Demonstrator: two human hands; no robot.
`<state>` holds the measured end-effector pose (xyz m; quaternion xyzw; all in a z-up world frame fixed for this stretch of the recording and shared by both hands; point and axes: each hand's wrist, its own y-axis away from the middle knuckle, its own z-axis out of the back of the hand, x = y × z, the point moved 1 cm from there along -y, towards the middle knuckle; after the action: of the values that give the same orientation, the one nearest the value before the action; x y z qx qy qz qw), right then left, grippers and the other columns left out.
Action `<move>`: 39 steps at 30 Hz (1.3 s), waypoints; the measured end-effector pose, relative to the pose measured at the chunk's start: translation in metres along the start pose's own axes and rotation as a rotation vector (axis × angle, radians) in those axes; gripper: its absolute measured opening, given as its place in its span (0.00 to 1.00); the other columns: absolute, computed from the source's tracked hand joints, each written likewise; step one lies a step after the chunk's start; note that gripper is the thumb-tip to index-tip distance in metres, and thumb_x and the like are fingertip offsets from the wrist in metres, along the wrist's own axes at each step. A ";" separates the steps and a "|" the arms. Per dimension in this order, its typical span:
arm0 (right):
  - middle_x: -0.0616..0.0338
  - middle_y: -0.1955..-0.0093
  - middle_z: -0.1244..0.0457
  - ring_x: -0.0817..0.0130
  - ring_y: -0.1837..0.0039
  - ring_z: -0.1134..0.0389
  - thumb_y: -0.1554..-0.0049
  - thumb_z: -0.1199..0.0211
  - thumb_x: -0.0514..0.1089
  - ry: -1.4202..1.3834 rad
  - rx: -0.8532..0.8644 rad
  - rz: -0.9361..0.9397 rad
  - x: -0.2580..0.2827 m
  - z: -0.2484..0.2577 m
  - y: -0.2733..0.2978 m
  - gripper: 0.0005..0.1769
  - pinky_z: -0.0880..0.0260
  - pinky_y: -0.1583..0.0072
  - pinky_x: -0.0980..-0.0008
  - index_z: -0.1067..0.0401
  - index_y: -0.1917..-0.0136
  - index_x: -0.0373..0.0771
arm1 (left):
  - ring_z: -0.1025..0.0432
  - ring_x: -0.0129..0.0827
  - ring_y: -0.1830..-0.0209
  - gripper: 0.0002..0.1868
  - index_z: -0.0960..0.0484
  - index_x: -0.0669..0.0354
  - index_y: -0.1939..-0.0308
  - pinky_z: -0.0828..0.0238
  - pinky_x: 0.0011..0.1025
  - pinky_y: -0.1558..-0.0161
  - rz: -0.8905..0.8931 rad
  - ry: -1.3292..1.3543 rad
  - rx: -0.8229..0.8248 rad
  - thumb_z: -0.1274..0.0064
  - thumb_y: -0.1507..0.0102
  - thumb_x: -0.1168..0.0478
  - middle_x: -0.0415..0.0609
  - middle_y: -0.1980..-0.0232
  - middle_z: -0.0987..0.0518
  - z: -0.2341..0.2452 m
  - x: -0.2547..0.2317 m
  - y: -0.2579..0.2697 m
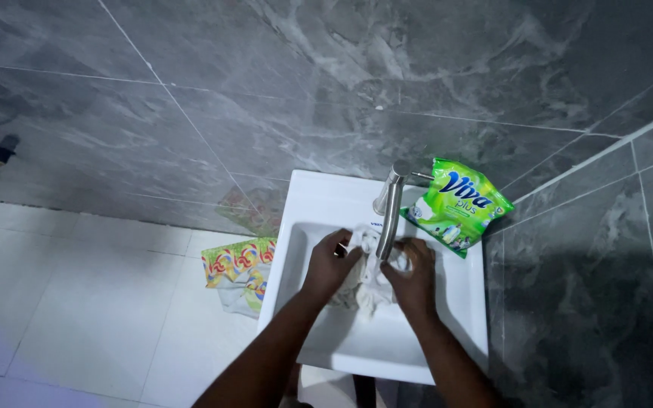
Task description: Washing a white cloth by hand in a bathroom sink.
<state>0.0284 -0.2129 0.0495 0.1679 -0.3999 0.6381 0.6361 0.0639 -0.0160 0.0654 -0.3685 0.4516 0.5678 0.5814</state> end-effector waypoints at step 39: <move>0.49 0.47 0.34 0.48 0.36 0.41 0.51 0.33 0.54 0.698 0.584 0.287 -0.044 -0.058 0.030 0.29 0.43 0.42 0.48 0.29 0.40 0.37 | 0.27 0.44 0.53 0.10 0.20 0.50 0.59 0.22 0.38 0.61 0.192 -0.060 0.243 0.44 0.44 0.64 0.47 0.52 0.31 -0.026 0.038 0.008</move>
<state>0.0232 -0.1962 -0.0275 0.0583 0.0147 0.8235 0.5642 0.0509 -0.0272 0.0217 -0.2332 0.5325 0.5728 0.5779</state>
